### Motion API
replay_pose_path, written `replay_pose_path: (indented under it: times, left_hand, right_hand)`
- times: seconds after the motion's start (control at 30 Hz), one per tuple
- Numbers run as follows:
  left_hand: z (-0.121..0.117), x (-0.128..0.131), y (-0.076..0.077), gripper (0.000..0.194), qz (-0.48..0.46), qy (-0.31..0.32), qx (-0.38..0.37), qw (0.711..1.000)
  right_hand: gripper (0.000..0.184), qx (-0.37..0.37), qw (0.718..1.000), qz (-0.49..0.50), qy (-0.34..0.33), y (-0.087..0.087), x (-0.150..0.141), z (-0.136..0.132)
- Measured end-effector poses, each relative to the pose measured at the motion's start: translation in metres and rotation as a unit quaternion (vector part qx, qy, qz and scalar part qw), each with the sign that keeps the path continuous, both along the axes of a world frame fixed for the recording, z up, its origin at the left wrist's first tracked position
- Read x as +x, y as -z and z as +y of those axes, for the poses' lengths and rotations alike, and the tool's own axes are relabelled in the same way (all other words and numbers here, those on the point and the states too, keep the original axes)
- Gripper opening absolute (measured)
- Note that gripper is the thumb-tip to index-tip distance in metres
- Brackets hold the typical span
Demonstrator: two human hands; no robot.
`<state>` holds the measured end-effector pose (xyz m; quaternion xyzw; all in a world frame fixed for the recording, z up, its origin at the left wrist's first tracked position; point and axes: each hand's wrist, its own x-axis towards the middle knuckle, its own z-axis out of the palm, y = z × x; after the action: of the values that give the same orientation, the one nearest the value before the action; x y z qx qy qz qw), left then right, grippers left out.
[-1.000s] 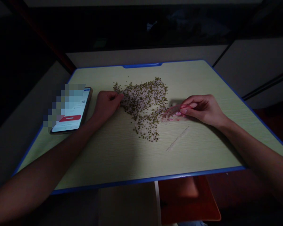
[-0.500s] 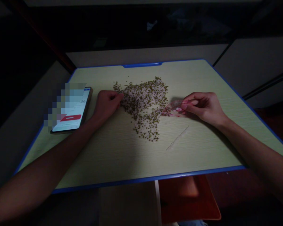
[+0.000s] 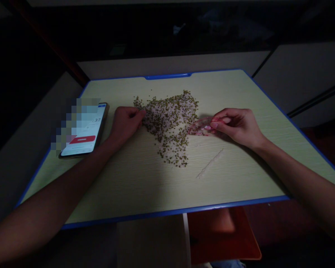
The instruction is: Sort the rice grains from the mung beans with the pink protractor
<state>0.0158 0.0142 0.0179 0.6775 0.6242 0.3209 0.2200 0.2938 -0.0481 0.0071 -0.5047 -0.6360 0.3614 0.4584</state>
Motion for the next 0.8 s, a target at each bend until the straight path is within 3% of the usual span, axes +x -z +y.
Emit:
replay_pose_path:
  times: [0.8]
  left_hand:
    - [-0.0032,0.0006,-0.0017,0.036,-0.014,0.005,-0.006,1.0]
  right_hand:
    - [0.008,-0.005,1.0,-0.004,-0.016,-0.0025,0.0009,-0.0002]
